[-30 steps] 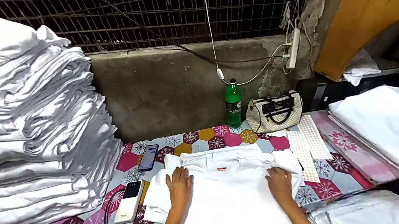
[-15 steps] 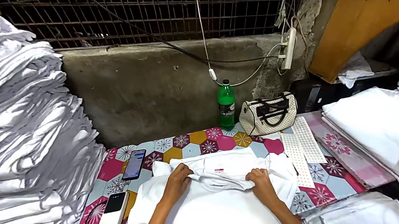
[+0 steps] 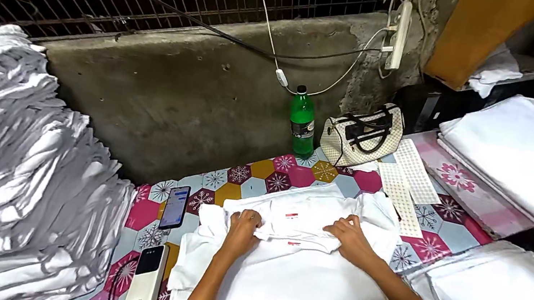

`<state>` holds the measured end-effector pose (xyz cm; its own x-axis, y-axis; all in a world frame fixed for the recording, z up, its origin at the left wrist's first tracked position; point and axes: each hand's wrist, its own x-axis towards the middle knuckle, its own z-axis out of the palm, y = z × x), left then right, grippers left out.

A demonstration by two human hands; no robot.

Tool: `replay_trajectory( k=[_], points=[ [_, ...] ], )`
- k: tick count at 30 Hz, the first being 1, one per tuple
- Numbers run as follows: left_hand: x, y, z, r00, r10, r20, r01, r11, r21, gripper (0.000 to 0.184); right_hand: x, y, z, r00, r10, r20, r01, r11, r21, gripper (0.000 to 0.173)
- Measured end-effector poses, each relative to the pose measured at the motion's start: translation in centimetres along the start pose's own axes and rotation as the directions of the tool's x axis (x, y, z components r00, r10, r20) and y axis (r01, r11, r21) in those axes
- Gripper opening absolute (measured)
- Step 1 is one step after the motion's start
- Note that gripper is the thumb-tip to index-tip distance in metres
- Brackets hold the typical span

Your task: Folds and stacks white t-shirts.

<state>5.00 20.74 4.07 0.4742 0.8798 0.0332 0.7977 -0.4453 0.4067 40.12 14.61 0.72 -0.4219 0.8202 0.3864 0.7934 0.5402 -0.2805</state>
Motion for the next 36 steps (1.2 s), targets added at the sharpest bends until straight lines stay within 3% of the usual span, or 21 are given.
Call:
replay_trajectory(
  k=[2, 6, 9, 12, 18, 24, 27, 30, 32, 33, 36],
  points=[
    [0.7, 0.6, -1.7, 0.995, 0.055, -0.083, -0.060, 0.997, -0.058, 0.014, 1.0, 0.0, -1.7, 0.996, 0.083, 0.020, -0.084, 0.994, 0.074, 0.028],
    [3.0, 0.3, -3.5, 0.970, 0.047, -0.238, -0.097, 0.974, -0.205, 0.009, 6.0, 0.7, -6.2, 0.951, 0.287, 0.113, -0.304, 0.933, 0.192, 0.020],
    [5.4, -2.3, -0.7, 0.989, -0.051, -0.138, 0.011, 0.961, -0.276, 0.022, 8.9, 4.1, -3.8, 0.888, 0.355, 0.293, -0.428, 0.871, 0.243, 0.026],
    [5.9, -3.6, 1.4, 0.985, -0.164, -0.045, 0.135, 0.917, -0.377, 0.029, 9.2, 6.9, -0.6, 0.834, 0.384, 0.396, -0.524, 0.774, 0.355, 0.045],
    [3.9, -3.3, 1.2, 0.930, -0.305, -0.204, 0.127, 0.789, -0.601, 0.019, 7.4, 8.1, -0.1, 0.844, 0.420, 0.334, -0.535, 0.710, 0.458, 0.030],
    [2.9, -1.7, -0.2, 0.903, -0.182, -0.389, -0.034, 0.872, -0.488, 0.018, 6.8, 7.0, -0.4, 0.859, 0.436, 0.269, -0.512, 0.759, 0.402, 0.025],
    [2.9, -1.2, -1.0, 0.906, -0.146, -0.397, -0.066, 0.879, -0.473, 0.016, 7.3, 6.6, -0.8, 0.871, 0.411, 0.268, -0.486, 0.799, 0.355, 0.026],
    [3.3, -1.6, -1.2, 0.934, -0.219, -0.282, 0.089, 0.907, -0.412, 0.021, 7.6, 6.7, -1.1, 0.846, 0.443, 0.295, -0.528, 0.768, 0.362, 0.030],
    [3.5, -1.4, -1.0, 0.931, -0.333, -0.151, 0.290, 0.924, -0.249, 0.033, 7.7, 6.5, -1.1, 0.824, 0.484, 0.296, -0.565, 0.747, 0.352, 0.038],
    [3.4, -0.9, -0.9, 0.924, -0.347, -0.164, 0.317, 0.931, -0.184, 0.037, 7.8, 6.2, -1.4, 0.823, 0.498, 0.273, -0.567, 0.748, 0.346, 0.043],
    [3.5, 2.4, 0.2, 0.886, -0.099, -0.453, 0.041, 0.990, -0.135, 0.026, 7.8, 4.5, -2.4, 0.872, 0.482, 0.087, -0.479, 0.801, 0.360, 0.036]
  ],
)
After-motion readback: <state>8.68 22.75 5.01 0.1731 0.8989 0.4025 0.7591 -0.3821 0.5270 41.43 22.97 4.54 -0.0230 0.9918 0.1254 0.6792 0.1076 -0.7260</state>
